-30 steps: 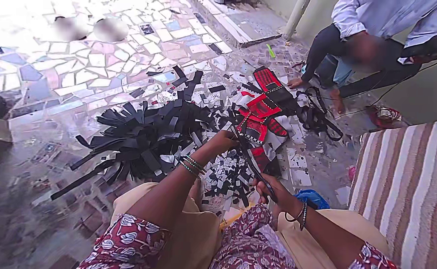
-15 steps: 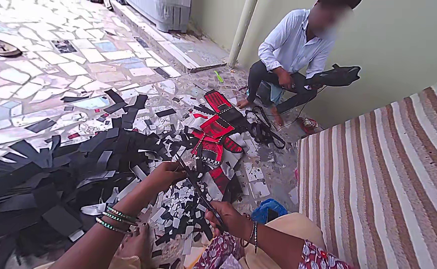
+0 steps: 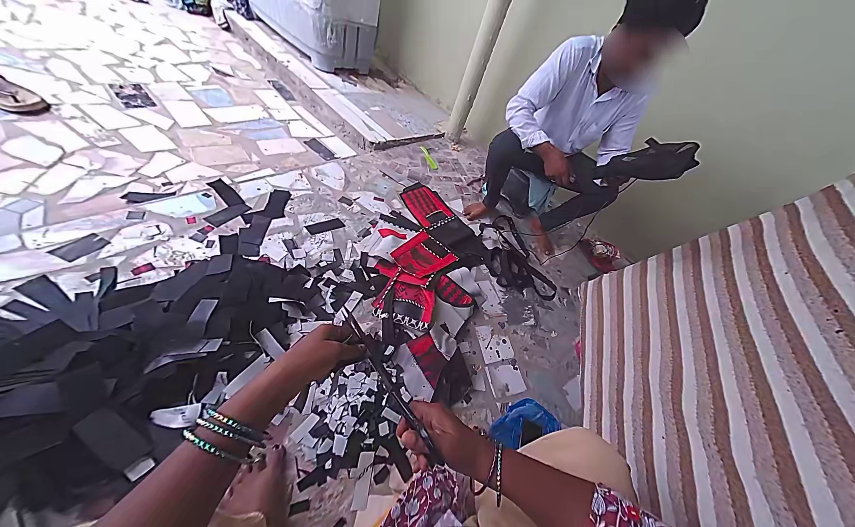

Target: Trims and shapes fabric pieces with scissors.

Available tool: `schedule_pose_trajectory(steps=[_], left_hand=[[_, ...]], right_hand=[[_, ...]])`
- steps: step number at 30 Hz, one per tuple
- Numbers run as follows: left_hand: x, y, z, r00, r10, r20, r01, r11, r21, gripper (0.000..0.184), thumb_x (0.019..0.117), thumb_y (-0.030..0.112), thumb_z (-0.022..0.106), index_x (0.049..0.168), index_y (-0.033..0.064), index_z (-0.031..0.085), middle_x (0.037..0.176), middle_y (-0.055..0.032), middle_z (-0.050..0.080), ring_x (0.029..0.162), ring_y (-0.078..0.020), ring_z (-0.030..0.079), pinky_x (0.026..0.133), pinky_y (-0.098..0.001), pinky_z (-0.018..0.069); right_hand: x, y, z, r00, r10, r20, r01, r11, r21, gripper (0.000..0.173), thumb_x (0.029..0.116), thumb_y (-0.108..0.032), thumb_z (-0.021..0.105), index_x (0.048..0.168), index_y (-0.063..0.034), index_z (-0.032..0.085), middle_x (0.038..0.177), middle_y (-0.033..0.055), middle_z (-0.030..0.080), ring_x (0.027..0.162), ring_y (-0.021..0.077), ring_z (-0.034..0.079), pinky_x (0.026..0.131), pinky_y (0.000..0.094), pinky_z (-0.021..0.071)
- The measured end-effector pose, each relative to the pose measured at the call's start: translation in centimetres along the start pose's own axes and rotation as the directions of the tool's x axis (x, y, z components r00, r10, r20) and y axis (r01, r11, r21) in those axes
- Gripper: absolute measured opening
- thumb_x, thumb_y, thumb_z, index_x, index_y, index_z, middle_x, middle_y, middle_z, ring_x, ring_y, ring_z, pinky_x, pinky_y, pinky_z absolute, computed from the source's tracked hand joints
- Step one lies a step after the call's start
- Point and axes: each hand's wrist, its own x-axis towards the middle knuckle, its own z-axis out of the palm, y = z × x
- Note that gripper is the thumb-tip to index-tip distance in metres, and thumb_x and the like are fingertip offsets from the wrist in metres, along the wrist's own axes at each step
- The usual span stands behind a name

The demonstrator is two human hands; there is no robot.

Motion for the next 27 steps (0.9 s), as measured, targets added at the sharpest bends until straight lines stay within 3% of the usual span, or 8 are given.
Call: schedule_pose_trajectory(steps=[8, 17, 27], left_hand=[[-0.26, 0.07, -0.15, 1.0, 0.003, 0.005, -0.003, 0.998, -0.055, 0.017, 0.1029, 0.01, 0.059, 0.086, 0.005, 0.062, 0.069, 0.0009, 0.057, 0.056, -0.0053, 0.051, 0.053, -0.0217, 0.0442], [-0.27, 0.01, -0.3, 1.0, 0.0, -0.006, -0.001, 0.999, -0.051, 0.017, 0.1028, 0.009, 0.059, 0.088, 0.0043, 0.064, 0.069, 0.0006, 0.058, 0.054, -0.0052, 0.049, 0.051, -0.0213, 0.0408], [-0.1, -0.38, -0.4, 1.0, -0.006, 0.012, 0.007, 0.999, -0.04, 0.017, 0.1026, 0.009, 0.06, 0.087, 0.0034, 0.063, 0.069, -0.0008, 0.058, 0.055, -0.0071, 0.051, 0.052, -0.0237, 0.0434]], right_hand=[[0.08, -0.02, -0.09, 1.0, -0.027, -0.008, 0.028, 0.998, 0.06, 0.038, 0.1017, -0.044, 0.055, 0.097, -0.0068, 0.055, 0.068, -0.0079, 0.052, 0.055, 0.0023, 0.056, 0.055, 0.021, 0.0526], [0.14, -0.16, 0.17, 0.999, -0.024, -0.03, 0.025, 0.999, 0.037, 0.034, 0.1017, -0.04, 0.055, 0.093, -0.0076, 0.053, 0.067, -0.0073, 0.05, 0.055, 0.0026, 0.055, 0.055, 0.0215, 0.052], [-0.09, -0.19, 0.14, 0.999, -0.025, -0.04, 0.024, 0.999, -0.037, 0.034, 0.1029, -0.036, 0.056, 0.094, -0.004, 0.055, 0.067, -0.0041, 0.05, 0.054, 0.004, 0.054, 0.054, 0.0223, 0.0502]])
